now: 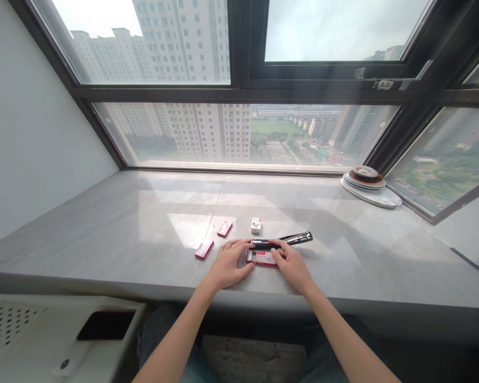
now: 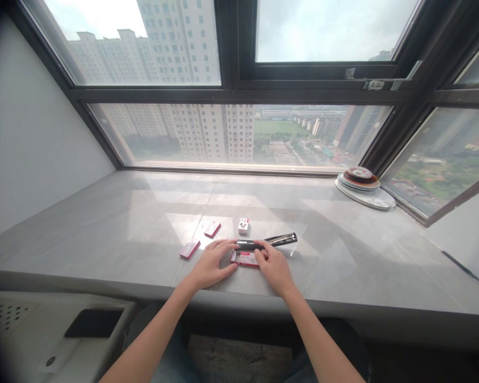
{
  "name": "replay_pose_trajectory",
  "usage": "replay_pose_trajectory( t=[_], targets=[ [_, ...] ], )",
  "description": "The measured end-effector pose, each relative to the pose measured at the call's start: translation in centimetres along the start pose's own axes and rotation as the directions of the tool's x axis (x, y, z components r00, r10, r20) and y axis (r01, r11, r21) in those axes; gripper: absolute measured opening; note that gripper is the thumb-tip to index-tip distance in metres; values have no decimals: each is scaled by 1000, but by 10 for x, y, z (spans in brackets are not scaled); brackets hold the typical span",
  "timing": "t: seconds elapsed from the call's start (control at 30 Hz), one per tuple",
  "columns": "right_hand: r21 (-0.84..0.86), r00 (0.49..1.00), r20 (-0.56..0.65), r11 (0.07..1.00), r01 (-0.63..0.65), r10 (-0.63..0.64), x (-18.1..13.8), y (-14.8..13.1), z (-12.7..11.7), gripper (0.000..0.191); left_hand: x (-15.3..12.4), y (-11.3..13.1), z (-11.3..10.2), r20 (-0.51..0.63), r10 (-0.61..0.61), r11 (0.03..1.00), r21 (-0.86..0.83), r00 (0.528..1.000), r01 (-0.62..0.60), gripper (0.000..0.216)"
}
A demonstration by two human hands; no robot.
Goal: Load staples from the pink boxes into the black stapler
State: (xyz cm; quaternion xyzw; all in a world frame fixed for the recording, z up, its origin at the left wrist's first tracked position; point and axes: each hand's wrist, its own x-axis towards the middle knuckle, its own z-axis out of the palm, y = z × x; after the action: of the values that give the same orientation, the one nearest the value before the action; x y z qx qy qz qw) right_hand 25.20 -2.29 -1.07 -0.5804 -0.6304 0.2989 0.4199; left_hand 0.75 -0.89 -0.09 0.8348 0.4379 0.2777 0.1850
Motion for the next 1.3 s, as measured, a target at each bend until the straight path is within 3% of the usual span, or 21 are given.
replay_pose_trajectory(
  t=[0.47, 0.6, 0.77, 0.93, 1.1, 1.3],
  targets=[
    [-53, 1000, 9, 999, 7, -7, 3, -1, 3, 42, -4, -5, 2, -2, 15, 1000, 2, 1000, -15, 46],
    [49, 998, 54, 998, -34, 32, 10, -1, 9, 43, -6, -4, 5, -21, 22, 1000, 4, 1000, -22, 42],
    [305, 979, 73, 931, -203, 189, 16, -3, 27, 43, -8, 0, 5, -31, 15, 1000, -1, 999, -15, 40],
    [361, 976, 63, 907, -216, 208, 22, -3, 39, 44, -10, -4, 7, -41, 12, 1000, 4, 999, -12, 39],
    [337, 982, 100, 923, -187, 162, 24, -9, 41, 43, -12, -7, 10, -46, 34, 999, -2, 998, -34, 40],
    [186, 995, 98, 982, -39, 21, 23, -25, 37, 35, -20, -4, 9, -70, 42, 999, 13, 997, -41, 43]
  ],
)
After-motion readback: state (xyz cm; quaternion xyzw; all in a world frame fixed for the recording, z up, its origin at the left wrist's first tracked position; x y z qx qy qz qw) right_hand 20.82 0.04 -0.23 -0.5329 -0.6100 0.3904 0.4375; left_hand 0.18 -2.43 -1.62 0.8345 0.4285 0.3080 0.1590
